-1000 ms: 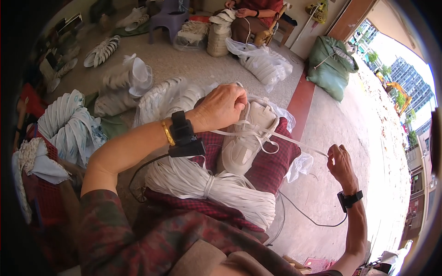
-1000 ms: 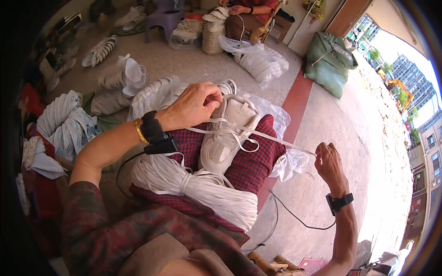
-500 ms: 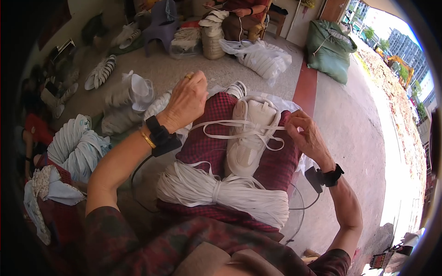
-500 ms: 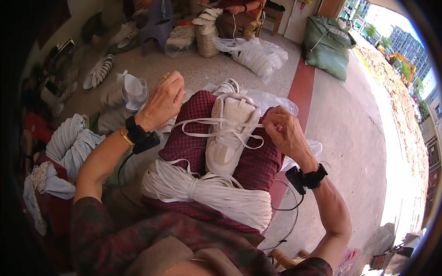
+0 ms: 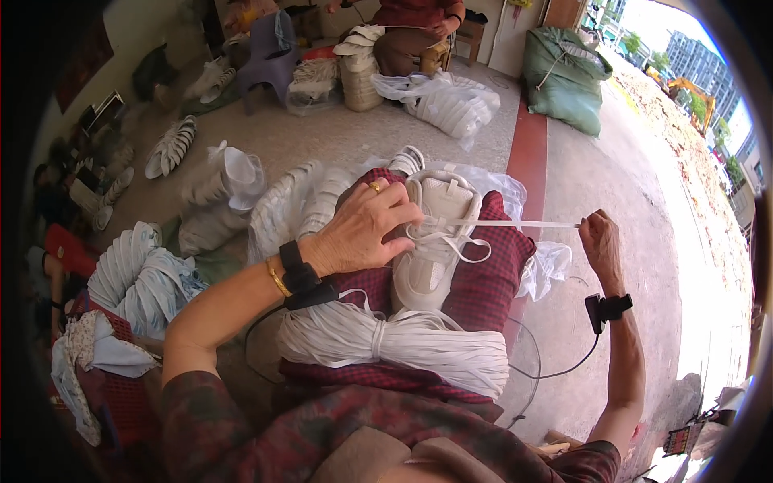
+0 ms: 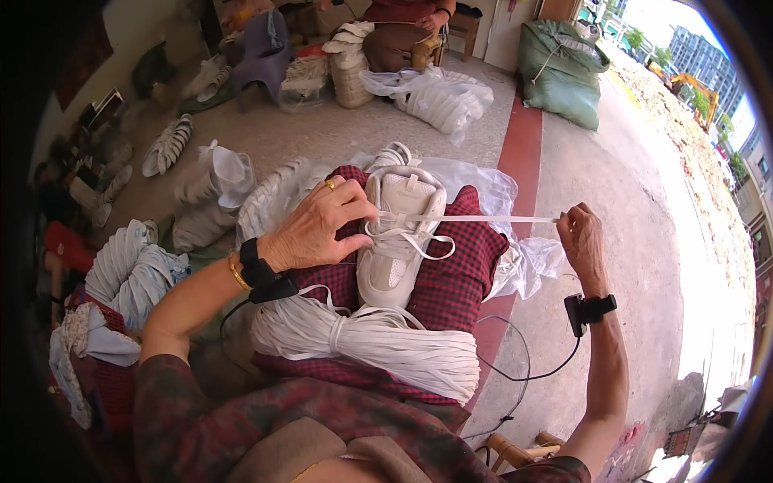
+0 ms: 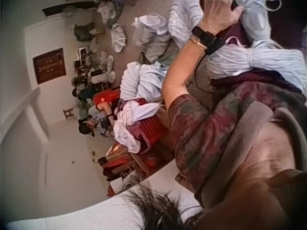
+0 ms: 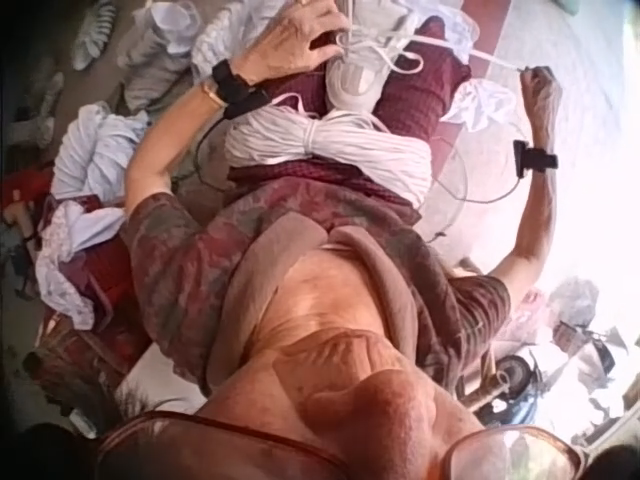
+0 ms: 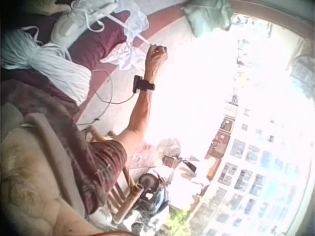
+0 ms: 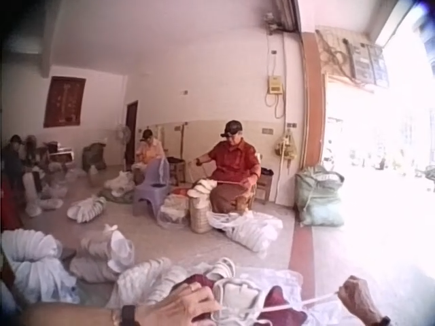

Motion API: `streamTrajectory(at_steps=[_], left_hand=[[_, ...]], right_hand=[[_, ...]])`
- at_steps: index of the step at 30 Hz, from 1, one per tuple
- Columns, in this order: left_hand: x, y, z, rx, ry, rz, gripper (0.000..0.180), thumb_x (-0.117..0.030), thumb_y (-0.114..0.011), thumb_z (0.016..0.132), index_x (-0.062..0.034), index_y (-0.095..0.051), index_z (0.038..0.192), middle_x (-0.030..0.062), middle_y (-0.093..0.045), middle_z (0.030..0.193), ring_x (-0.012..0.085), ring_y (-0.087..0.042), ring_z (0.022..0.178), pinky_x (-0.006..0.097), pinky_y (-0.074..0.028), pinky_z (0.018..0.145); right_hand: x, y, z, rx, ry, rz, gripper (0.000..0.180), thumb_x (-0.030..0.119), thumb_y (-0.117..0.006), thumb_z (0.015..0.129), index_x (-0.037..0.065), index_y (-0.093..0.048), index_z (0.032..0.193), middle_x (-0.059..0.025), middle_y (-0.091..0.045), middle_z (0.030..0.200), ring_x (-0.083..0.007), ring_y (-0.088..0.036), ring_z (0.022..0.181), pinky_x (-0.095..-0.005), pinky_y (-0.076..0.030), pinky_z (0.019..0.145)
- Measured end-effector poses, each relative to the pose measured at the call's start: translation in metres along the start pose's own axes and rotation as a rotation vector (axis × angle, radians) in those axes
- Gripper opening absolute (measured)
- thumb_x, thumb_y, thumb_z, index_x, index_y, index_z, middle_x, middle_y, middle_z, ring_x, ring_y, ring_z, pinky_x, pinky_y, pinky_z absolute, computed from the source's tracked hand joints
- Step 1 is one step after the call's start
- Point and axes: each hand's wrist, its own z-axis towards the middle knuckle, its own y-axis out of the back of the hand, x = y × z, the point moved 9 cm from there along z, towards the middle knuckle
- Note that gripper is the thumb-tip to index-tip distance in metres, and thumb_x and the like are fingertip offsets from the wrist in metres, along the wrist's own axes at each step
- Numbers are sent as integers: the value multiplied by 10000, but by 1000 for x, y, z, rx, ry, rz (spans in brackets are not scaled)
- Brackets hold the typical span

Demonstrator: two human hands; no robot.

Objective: Lacing a white sneaker held on the lap.

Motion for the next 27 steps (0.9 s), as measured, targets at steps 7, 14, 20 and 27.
streamTrajectory(at_steps=[7,14,20,27], left_hand=[[-8,-11,10,21,-44,-67,213,-45,-753,722,-63,-598,868,77,-510,966,274,-530,956,396,-416,886],[-8,-15,17,-62,14,-82,214,54,-676,742,-24,-529,876,132,-553,964,311,-591,875,383,-495,775],[-6,-4,6,-213,34,1,180,36,-745,758,-29,-622,871,86,-610,924,261,-628,834,357,-511,722],[-13,-18,18,-19,56,46,314,-47,-813,709,-9,-505,755,116,-482,1080,224,-537,824,353,-483,777]], right_hand=[[32,1,-16,-73,64,201,252,105,-596,944,-94,-576,791,-166,-558,768,-258,-573,629,-397,-446,575],[8,-6,-18,-51,-16,183,309,144,-570,969,-107,-551,790,-171,-517,741,-227,-456,573,-379,-383,550],[-3,-7,-27,-72,-40,234,322,157,-581,968,-105,-554,784,-171,-511,735,-221,-450,577,-379,-379,561],[-13,26,-13,-243,34,71,327,58,-627,934,-74,-479,676,-154,-474,663,-225,-465,521,-372,-390,517]])
